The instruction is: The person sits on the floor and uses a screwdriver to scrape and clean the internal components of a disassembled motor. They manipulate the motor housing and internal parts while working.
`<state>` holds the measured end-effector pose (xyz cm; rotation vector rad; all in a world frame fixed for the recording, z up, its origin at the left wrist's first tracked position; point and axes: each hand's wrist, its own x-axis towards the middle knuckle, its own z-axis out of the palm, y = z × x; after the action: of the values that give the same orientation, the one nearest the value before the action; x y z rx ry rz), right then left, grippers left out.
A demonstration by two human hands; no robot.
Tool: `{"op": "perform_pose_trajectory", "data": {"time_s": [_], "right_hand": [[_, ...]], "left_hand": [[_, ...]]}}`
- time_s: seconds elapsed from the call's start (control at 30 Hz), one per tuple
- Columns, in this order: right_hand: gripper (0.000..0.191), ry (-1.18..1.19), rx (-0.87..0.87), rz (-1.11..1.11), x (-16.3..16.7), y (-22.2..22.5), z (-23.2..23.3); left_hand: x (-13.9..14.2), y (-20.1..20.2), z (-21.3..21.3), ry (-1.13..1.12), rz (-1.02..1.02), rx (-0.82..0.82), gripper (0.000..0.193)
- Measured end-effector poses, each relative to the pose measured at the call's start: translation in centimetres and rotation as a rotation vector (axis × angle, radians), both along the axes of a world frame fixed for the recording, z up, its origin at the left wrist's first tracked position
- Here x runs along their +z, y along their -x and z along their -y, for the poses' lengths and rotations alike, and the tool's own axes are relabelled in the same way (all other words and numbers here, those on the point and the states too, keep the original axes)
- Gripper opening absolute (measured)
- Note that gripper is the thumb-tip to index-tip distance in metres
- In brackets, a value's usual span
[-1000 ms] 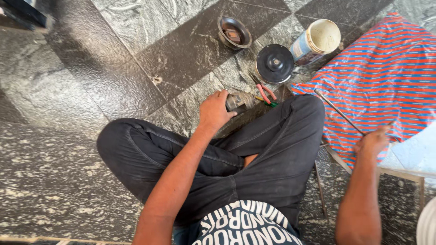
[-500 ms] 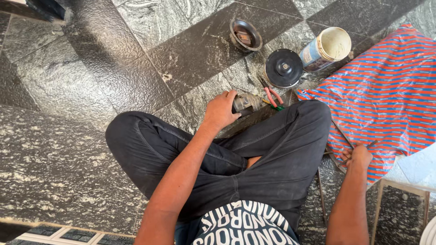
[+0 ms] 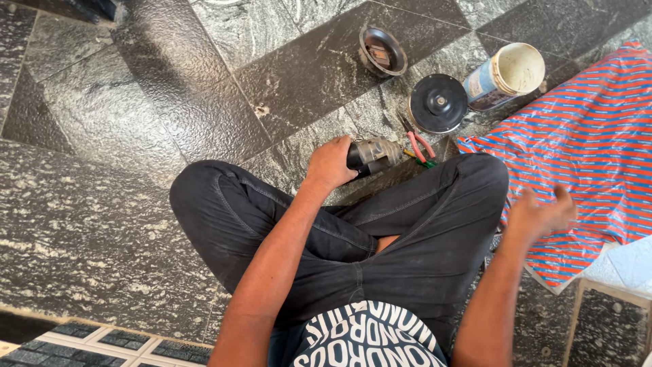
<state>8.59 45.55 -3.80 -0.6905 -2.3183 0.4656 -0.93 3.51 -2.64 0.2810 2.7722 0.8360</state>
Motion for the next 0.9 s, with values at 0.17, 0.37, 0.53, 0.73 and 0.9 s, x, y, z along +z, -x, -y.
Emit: {"op": "perform_pose_trajectory", "data": {"time_s": [0.17,0.37,0.53,0.73,0.9], "right_hand": [[0.049,0.411,0.547,0.434,5.5,3.6,14.0],[0.071,-0.022,1.169,0.416,8.1,7.1,24.2],[0.058,0.133,1.005,0.463,6.2,5.7,25.4],[0.053,0.454,0.978,0.303,3.8,4.3,26.4],[0.055,0.559,0.982,0.331,3.0,4.5,26.0]], "left_hand": [[0.3,0.1,0.2,-0.058,0.048,0.032,0.051],[3.0,-1.3,-0.6,-0.013,-0.218,-0.098,0.033],[6.0,-2.5,0.1,0.052,-0.502,-0.21,0.03],[8.5,-2.9,1.0,0.186,-0.612,-0.289,0.025],[8.7,-2.8,0.7,0.226,-0.62,-0.311,0.025]]}}
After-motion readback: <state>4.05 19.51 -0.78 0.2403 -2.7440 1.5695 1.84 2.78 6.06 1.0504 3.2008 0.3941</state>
